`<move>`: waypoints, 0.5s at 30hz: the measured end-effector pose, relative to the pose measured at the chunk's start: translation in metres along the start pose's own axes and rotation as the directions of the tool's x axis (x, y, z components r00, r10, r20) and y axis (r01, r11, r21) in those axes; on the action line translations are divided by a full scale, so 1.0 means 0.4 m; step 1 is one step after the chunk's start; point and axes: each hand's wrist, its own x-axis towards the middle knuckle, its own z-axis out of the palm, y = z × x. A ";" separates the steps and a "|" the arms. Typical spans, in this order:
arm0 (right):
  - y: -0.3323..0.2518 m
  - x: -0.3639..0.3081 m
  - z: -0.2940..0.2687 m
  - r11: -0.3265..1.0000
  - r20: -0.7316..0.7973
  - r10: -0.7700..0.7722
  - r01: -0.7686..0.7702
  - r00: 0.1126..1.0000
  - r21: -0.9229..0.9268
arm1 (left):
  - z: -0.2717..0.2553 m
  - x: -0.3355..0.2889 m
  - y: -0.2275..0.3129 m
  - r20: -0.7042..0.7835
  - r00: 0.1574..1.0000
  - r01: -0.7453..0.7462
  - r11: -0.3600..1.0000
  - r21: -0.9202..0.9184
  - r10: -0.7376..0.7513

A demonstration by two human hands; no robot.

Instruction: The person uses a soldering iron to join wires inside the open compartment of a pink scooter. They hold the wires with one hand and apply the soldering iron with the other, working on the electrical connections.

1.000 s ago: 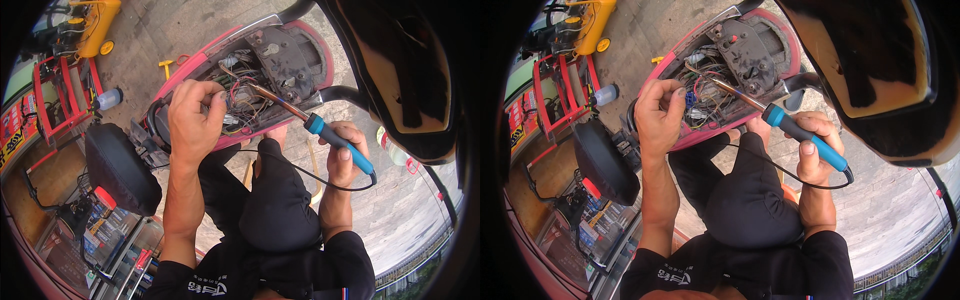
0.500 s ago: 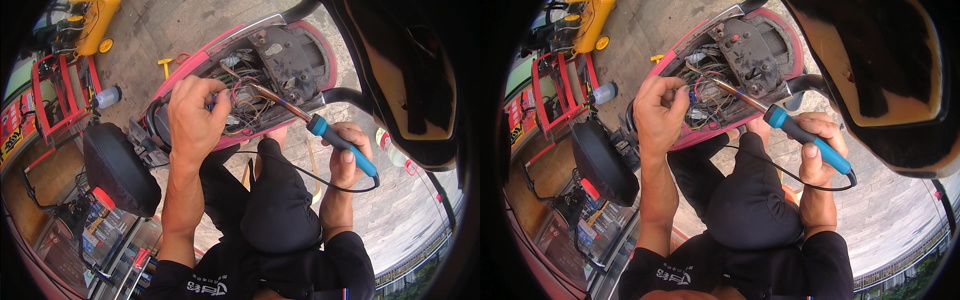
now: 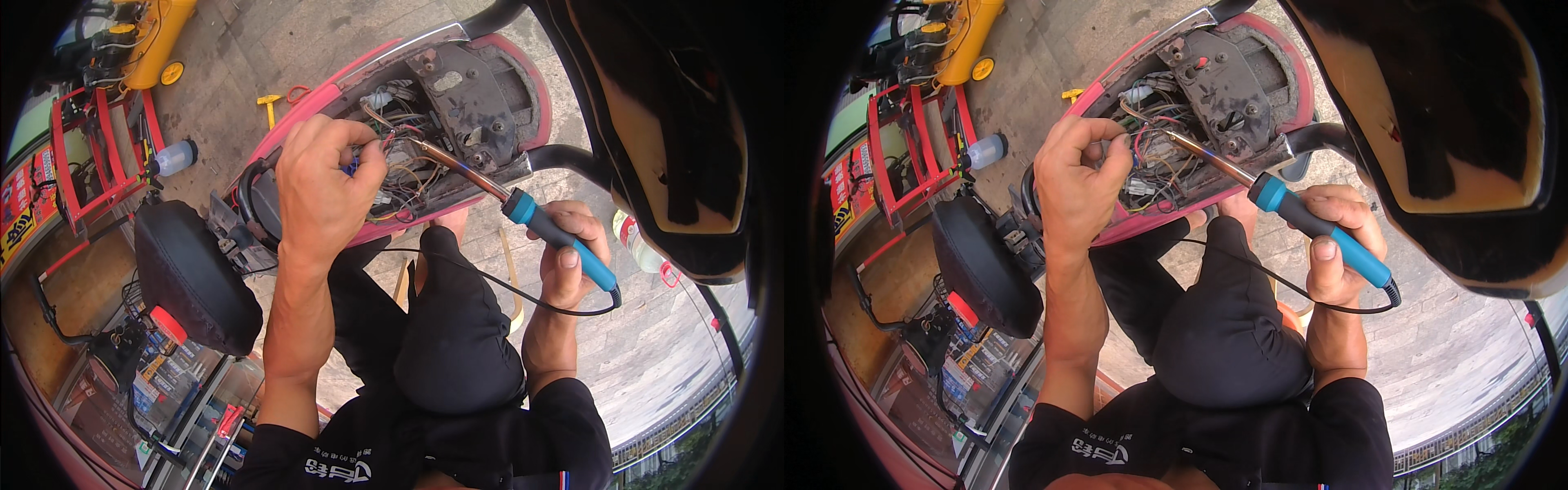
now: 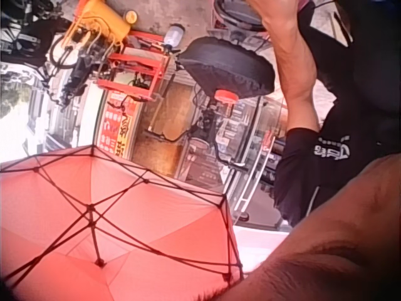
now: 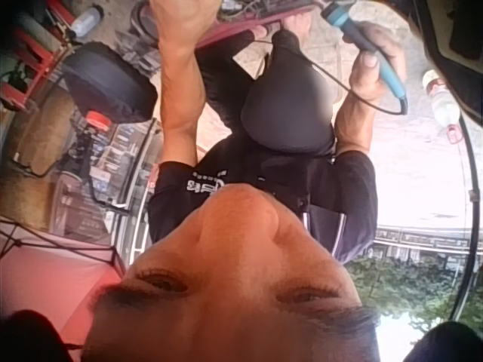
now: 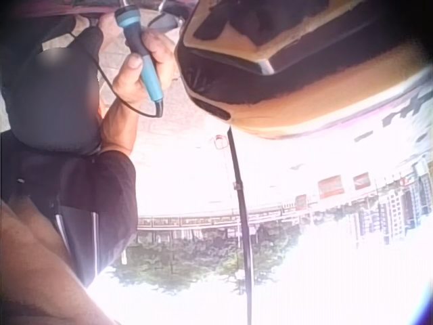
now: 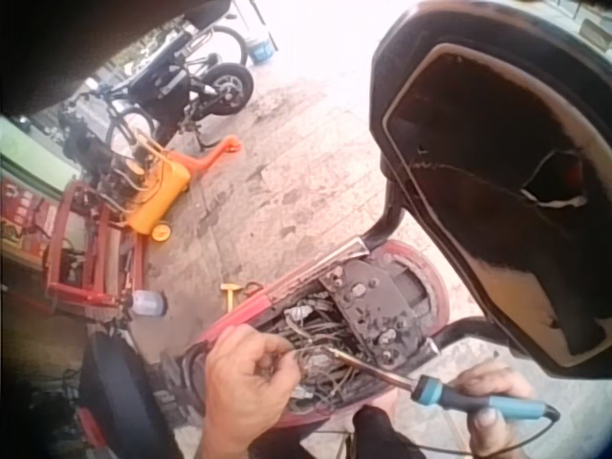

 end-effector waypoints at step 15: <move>0.002 -0.001 0.001 1.000 -0.006 0.017 -0.017 1.000 -0.007 | 0.005 0.002 -0.005 -0.007 0.999 -0.039 0.999 0.007 0.039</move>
